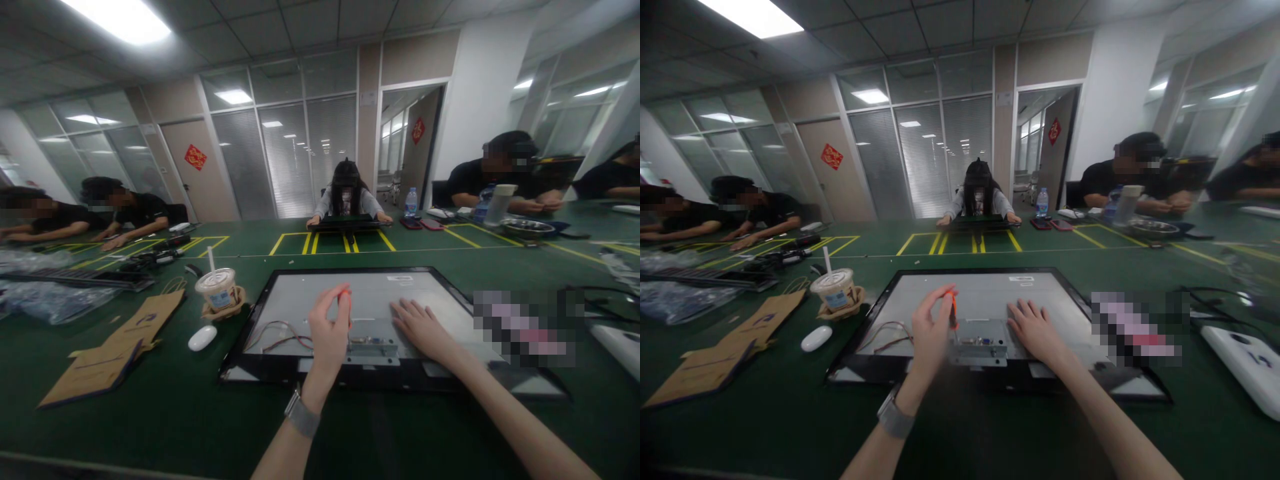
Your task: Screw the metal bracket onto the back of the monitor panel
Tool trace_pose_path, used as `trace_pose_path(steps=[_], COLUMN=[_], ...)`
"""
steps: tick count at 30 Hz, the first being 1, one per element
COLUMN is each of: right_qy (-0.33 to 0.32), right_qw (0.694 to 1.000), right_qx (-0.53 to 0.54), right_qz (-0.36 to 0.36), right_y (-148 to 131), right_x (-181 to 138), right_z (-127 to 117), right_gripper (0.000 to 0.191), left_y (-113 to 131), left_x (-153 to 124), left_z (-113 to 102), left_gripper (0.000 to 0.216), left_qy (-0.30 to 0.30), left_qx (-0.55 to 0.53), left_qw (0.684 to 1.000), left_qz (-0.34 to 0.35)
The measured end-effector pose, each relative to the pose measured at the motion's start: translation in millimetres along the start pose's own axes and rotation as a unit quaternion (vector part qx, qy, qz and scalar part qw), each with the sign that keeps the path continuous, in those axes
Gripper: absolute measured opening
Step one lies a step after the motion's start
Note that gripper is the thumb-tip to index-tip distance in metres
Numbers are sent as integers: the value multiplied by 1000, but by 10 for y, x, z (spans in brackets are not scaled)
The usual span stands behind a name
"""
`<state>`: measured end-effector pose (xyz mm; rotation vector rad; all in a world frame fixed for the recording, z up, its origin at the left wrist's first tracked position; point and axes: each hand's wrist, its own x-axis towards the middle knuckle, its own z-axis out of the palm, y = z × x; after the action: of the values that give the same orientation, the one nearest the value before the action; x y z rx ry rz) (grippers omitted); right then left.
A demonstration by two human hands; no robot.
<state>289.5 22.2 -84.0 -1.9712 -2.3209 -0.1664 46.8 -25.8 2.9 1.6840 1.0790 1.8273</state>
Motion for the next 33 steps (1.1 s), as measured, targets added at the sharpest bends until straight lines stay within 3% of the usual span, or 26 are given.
trace_pose_path(steps=[5,10,18,27,33], right_qy=[-8,-15,-12,-9,-10], right_qw=[1000,1000,1000,1000,1000], right_qx=[5,10,5,9,1], right_qz=[3,2,-1,0,0], right_y=[2,-12,16,24,24], right_x=[0,-7,9,9,11], right_z=[-10,-51,3,21,22], right_gripper=[54,55,56,56,56], left_y=[3,-3,-49,-23,-55], left_x=[9,15,-7,21,6], left_z=[5,-5,20,9,23], left_gripper=[14,17,34,23,34], left_qy=[31,47,20,9,-18], left_qx=[26,44,-25,14,-31], left_qw=[999,998,997,1000,998], left_qz=[14,-4,-64,-10,-54])
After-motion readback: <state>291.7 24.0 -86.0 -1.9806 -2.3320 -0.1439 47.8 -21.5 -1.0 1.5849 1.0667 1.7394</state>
